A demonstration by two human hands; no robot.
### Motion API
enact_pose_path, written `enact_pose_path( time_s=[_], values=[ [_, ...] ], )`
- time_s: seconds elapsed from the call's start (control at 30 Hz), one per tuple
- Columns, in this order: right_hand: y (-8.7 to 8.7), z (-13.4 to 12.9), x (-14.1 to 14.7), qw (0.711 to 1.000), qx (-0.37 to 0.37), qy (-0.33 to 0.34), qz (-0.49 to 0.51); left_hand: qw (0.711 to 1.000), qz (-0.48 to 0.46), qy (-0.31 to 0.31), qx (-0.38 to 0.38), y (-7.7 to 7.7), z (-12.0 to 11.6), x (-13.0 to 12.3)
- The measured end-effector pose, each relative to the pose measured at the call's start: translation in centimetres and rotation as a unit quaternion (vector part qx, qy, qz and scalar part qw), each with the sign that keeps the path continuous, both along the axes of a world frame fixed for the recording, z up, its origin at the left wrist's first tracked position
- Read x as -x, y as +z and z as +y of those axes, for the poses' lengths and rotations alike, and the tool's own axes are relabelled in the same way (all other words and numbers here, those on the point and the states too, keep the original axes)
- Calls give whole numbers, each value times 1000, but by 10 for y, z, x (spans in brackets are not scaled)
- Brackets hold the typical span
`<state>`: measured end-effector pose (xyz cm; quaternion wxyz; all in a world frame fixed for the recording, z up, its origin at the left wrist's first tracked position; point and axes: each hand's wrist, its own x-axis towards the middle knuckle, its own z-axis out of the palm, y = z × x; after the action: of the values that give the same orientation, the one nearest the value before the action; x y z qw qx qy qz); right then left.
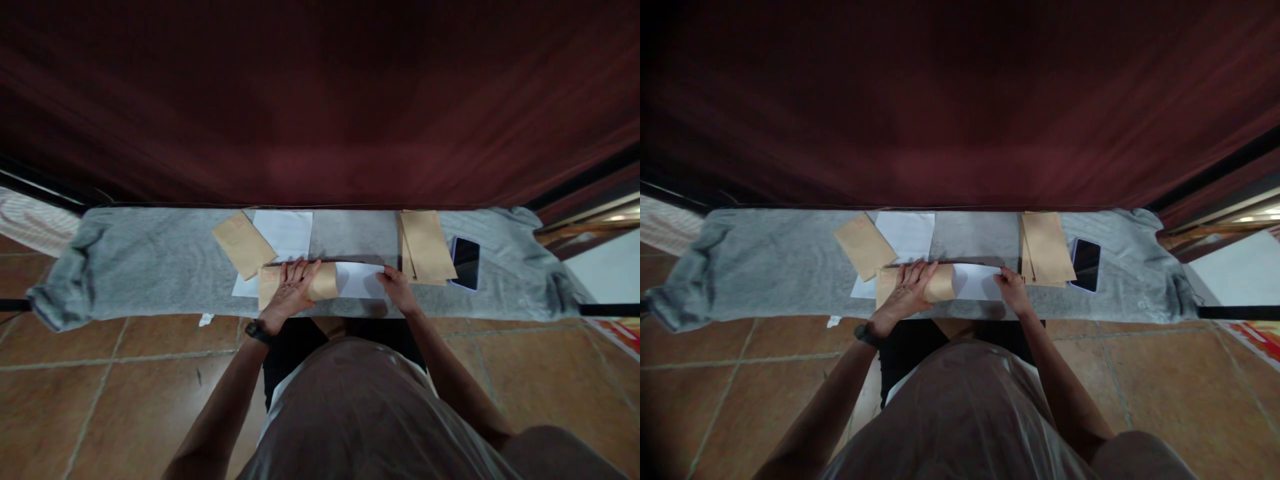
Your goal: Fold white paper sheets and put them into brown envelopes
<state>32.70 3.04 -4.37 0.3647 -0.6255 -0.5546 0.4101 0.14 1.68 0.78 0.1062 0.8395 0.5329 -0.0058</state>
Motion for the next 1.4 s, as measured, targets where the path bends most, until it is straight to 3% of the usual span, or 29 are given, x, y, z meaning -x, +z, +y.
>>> enact_pose_path(
  time_s=[0.3, 0.97, 1.4],
  values=[
    [-3, -4, 0, 998, 12, -67, 5, 1000, 1, -8, -9, -1, 1, -7],
    [-1, -7, 8, 998, 43, -37, -2, 999, -25, -36, -10, -3, -3, -23],
    [4, -8, 35, 995, 84, 43, 13, 996, -34, -75, 17, -2, 3, -49]
  ],
)
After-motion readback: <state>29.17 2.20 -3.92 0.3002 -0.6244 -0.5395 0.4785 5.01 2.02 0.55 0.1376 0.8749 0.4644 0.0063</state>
